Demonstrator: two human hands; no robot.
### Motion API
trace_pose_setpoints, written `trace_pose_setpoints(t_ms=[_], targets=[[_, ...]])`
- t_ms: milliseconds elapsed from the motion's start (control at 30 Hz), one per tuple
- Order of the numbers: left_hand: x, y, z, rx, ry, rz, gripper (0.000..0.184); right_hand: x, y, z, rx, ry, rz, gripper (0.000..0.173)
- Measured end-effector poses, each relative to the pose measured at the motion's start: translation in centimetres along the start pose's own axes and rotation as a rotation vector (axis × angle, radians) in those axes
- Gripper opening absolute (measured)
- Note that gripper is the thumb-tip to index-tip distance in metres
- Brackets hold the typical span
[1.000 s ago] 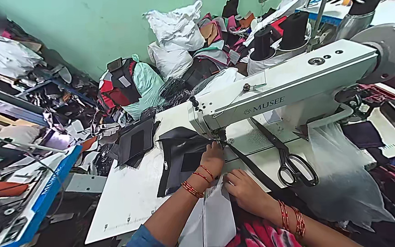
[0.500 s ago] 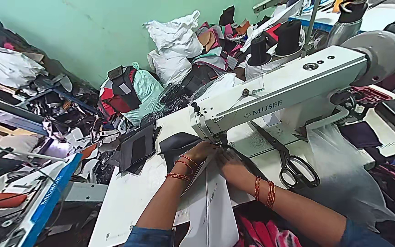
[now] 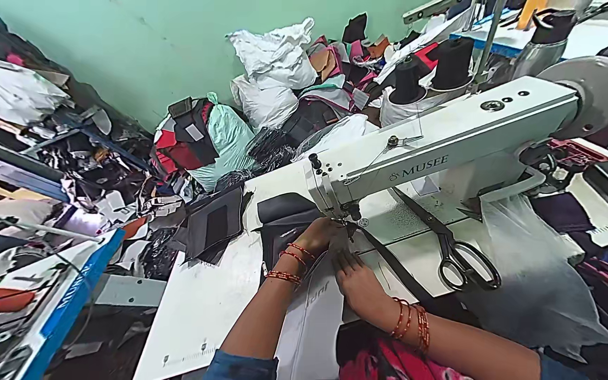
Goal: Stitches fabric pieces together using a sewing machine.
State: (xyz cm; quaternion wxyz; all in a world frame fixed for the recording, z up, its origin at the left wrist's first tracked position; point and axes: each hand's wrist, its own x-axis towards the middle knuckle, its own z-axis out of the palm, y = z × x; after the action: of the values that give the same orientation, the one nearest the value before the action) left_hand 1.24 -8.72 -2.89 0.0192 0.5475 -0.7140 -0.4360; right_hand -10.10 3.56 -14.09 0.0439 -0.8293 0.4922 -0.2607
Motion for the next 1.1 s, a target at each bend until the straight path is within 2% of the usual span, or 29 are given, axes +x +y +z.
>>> trace_pose_setpoints(t_ms=[233,333,533,700,800,1100], targets=[[0.2,-1.8,2.8,-0.106,0.137,0.096,0.033,-3.1,3.1,-2.3,0.098,-0.018,-0.134,0.04],[0.1,-1.8,4.8,-0.048,0.256,0.092,0.033,-4.3,3.7,-2.3,0.103,0.043,-0.195,0.04],[-0.8,0.3,8.0,0.179,0.331,-0.046,0.04,-4.8,4.1,-2.7,0.166,0.115,-0.201,0.014],[-1.4,0.6,8.5,0.373,0.298,-0.146,0.053,-4.8,4.6,-3.2,0.14,0.1,-0.186,0.015],[-1.5,0.2,9.0,0.412,0.288,-0.147,0.059,-4.9,4.7,-3.2,0.136,0.085,-0.191,0.016],[-2.3,3.1,9.7,0.649,0.236,-0.295,0.058,-5.2,4.4,-3.4,0.118,0.082,-0.186,0.017]])
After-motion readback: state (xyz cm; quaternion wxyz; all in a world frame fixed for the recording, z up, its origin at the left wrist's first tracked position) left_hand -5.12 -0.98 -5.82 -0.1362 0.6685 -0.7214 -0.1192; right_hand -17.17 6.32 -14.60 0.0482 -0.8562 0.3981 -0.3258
